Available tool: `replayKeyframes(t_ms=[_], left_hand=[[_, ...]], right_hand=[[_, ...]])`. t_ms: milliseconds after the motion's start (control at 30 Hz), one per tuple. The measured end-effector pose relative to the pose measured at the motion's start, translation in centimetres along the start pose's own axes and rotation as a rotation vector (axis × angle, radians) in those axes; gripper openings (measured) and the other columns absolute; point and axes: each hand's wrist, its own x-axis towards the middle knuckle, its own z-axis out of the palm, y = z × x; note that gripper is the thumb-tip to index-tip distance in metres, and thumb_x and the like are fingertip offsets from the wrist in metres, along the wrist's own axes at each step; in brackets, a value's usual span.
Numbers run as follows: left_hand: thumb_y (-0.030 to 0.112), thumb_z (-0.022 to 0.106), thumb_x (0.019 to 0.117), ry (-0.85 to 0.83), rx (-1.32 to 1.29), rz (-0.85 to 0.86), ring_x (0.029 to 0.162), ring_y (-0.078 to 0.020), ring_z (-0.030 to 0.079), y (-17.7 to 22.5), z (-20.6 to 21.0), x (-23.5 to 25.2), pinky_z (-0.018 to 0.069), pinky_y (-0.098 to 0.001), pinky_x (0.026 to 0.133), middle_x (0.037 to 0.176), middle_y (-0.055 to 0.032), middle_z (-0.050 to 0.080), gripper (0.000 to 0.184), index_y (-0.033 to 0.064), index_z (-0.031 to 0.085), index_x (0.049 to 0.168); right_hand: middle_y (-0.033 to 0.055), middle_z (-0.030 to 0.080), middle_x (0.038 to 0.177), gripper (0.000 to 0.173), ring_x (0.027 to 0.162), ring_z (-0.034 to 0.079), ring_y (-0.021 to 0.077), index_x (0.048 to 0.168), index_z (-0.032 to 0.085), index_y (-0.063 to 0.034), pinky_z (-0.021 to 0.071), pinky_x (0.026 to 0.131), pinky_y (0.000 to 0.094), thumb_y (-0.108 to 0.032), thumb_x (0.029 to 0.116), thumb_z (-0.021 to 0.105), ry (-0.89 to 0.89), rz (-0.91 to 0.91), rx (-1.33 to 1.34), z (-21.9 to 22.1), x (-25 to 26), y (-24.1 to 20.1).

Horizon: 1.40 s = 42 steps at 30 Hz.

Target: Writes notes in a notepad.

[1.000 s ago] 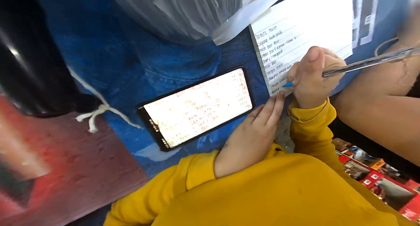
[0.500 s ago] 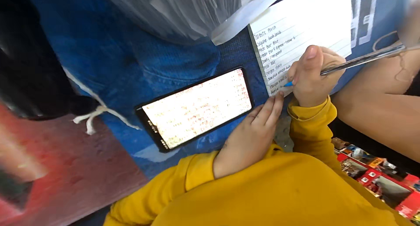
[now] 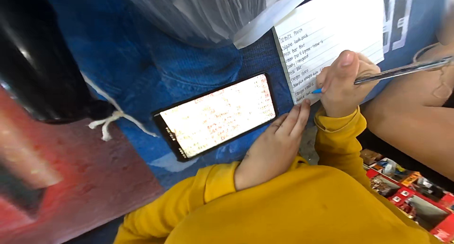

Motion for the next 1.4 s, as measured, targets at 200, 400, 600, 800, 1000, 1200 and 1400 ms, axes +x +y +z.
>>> replayKeyframes(t_ms=[200,400,600,800,1000,1200,1400], left_hand=[[-0.005,0.049,0.0981,-0.01,-0.056,-0.032,0.128,-0.0228,0.061,0.2,-0.1,0.1,0.0472,-0.0273,0.103,0.15,-0.0197,0.051,0.04,-0.0096,0.055,0.137],[-0.005,0.051,0.0973,-0.019,-0.13,-0.045,0.127,-0.0227,0.062,0.1,-0.1,0.0,0.0476,-0.0277,0.103,0.15,-0.0201,0.051,0.043,-0.0095,0.051,0.14],[-0.004,0.05,0.0977,0.035,-0.102,-0.034,0.125,-0.0225,0.064,0.0,0.1,0.2,0.0474,-0.0268,0.103,0.148,-0.0205,0.053,0.041,-0.0101,0.053,0.138],[-0.005,0.051,0.0972,0.003,-0.139,-0.046,0.126,-0.0242,0.063,0.1,-0.1,0.2,0.0479,-0.0279,0.103,0.15,-0.0226,0.05,0.044,-0.0107,0.05,0.141],[-0.004,0.053,0.0964,0.05,-0.219,-0.078,0.124,-0.0249,0.064,0.1,0.0,0.1,0.0489,-0.028,0.102,0.148,-0.0233,0.052,0.044,-0.011,0.051,0.14],[-0.006,0.05,0.0974,0.057,-0.139,-0.047,0.124,-0.0232,0.064,0.0,0.0,0.1,0.0474,-0.0276,0.103,0.147,-0.0217,0.054,0.043,-0.0108,0.051,0.14],[-0.004,0.049,0.0987,0.039,-0.009,0.0,0.126,-0.0219,0.063,-0.1,0.0,0.1,0.0473,-0.0278,0.103,0.147,-0.0191,0.055,0.037,-0.0086,0.058,0.135]], right_hand=[[-0.0224,0.055,0.058,0.041,0.05,0.052,-0.0098,0.066,0.054,-0.0275,0.0445,0.048,0.0105,-0.015,0.1046,0.051,-0.041,0.084,0.082,-0.4,0.3,-0.1],[-0.0218,0.054,0.058,0.04,0.051,0.053,-0.0096,0.067,0.053,-0.0264,0.0442,0.049,0.0104,-0.014,0.1043,0.048,0.004,0.045,0.052,-0.1,0.3,-0.1],[-0.0224,0.054,0.057,0.041,0.05,0.052,-0.0102,0.066,0.053,-0.0271,0.0433,0.048,0.0099,-0.013,0.1039,0.048,0.023,0.072,0.074,-0.2,0.4,0.0],[-0.0225,0.054,0.058,0.041,0.049,0.052,-0.0103,0.067,0.054,-0.0272,0.0433,0.046,0.0101,-0.011,0.1039,0.047,0.001,0.092,0.09,-0.4,0.4,0.1],[-0.0222,0.051,0.059,0.04,0.053,0.051,-0.0113,0.066,0.052,-0.0256,0.0423,0.05,0.0096,-0.017,0.1052,0.049,-0.033,0.006,0.052,-0.6,0.3,0.5],[-0.01,0.047,0.059,0.047,0.057,0.05,-0.0069,0.06,0.043,-0.0143,0.0403,0.053,0.0106,-0.022,0.1055,0.053,-0.165,-0.209,0.008,-1.5,0.8,1.5],[-0.0197,0.06,0.064,0.043,0.053,0.054,-0.0075,0.068,0.062,-0.0262,0.0448,0.049,0.0102,-0.023,0.1072,0.047,-0.118,0.154,0.412,-2.0,0.9,0.9]])
